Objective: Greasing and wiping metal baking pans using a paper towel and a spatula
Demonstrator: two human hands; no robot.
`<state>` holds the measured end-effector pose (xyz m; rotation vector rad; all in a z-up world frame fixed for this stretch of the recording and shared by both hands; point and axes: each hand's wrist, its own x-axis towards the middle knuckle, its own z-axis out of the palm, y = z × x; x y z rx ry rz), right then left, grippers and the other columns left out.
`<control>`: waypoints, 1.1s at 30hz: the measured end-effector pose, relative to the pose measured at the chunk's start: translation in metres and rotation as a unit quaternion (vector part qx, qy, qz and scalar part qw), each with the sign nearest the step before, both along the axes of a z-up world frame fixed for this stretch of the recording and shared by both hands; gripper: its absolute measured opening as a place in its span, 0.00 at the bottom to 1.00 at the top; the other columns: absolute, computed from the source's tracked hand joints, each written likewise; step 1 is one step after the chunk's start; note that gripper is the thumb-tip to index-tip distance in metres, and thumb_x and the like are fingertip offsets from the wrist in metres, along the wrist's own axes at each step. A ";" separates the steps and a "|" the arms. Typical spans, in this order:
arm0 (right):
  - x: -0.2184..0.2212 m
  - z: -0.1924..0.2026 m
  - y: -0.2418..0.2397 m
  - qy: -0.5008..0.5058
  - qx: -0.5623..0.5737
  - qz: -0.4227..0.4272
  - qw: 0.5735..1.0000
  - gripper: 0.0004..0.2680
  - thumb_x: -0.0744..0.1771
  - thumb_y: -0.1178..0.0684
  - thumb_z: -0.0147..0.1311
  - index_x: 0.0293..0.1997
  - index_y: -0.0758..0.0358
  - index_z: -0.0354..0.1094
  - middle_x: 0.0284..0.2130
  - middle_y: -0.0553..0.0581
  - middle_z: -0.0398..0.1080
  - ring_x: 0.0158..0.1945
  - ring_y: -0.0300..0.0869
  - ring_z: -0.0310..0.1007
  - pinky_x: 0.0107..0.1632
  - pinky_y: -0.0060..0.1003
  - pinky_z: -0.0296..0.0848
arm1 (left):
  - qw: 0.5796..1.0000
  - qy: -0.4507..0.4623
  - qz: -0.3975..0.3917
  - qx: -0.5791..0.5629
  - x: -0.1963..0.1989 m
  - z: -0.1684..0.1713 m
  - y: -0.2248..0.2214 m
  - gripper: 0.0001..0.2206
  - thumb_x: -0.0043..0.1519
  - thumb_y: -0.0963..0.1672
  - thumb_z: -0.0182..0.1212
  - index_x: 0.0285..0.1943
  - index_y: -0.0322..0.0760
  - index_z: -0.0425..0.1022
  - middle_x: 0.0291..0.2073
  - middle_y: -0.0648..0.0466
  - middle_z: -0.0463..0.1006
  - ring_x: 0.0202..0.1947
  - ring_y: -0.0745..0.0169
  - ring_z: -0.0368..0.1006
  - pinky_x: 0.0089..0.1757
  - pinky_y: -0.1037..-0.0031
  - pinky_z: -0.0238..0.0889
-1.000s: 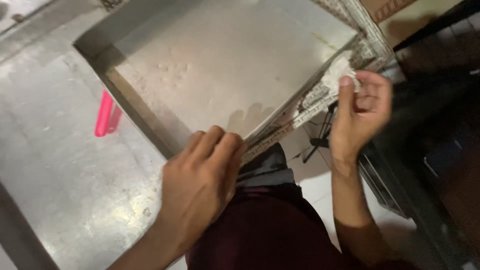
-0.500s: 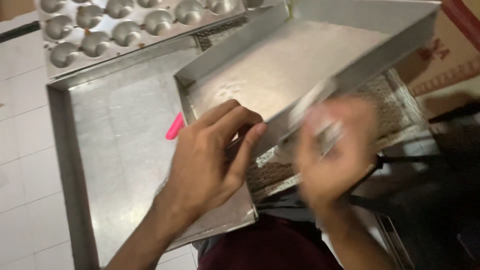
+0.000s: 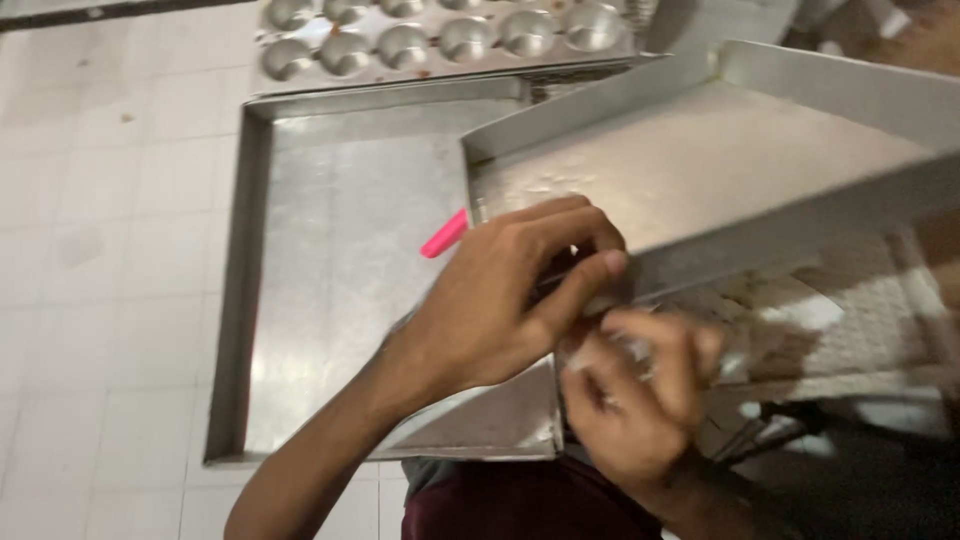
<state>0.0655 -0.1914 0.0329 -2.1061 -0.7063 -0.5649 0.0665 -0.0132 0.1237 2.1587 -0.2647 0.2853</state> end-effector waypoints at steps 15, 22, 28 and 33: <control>-0.009 0.002 0.013 -0.014 0.012 0.082 0.996 0.09 0.55 0.66 0.65 0.33 0.61 0.76 0.34 0.51 0.71 0.43 0.47 0.58 0.49 0.41 0.62 | 1.000 -0.011 -0.017 -0.016 -0.014 -0.011 0.012 0.11 0.66 0.42 0.51 0.35 0.31 0.77 0.26 0.54 0.76 0.18 0.70 0.66 0.21 0.80 0.60; 0.042 -0.012 -0.037 -0.117 0.038 -0.003 0.992 0.06 0.67 0.74 0.61 0.47 0.82 0.71 0.41 0.69 0.63 0.44 0.55 0.56 0.60 0.59 0.59 | 0.996 -0.067 0.021 0.056 -0.037 -0.018 0.031 0.06 0.65 0.40 0.56 0.38 0.29 0.76 0.31 0.52 0.75 0.16 0.70 0.63 0.19 0.81 0.60; 0.025 0.018 -0.048 -0.100 -0.081 0.115 0.985 0.08 0.66 0.70 0.61 0.48 0.78 0.67 0.37 0.70 0.62 0.36 0.55 0.57 0.44 0.46 0.62 | 0.988 -0.121 0.068 0.072 -0.071 -0.011 0.048 0.03 0.62 0.38 0.63 0.38 0.28 0.77 0.29 0.50 0.75 0.17 0.69 0.65 0.18 0.82 0.60; 0.023 -0.020 -0.033 -0.084 -0.019 0.173 0.981 0.08 0.72 0.62 0.47 0.54 0.79 0.56 0.54 0.81 0.58 0.41 0.58 0.68 0.50 0.48 0.72 | 0.977 -0.163 0.101 0.092 -0.090 -0.013 0.058 0.03 0.63 0.38 0.64 0.38 0.29 0.77 0.29 0.51 0.76 0.17 0.70 0.63 0.18 0.82 0.57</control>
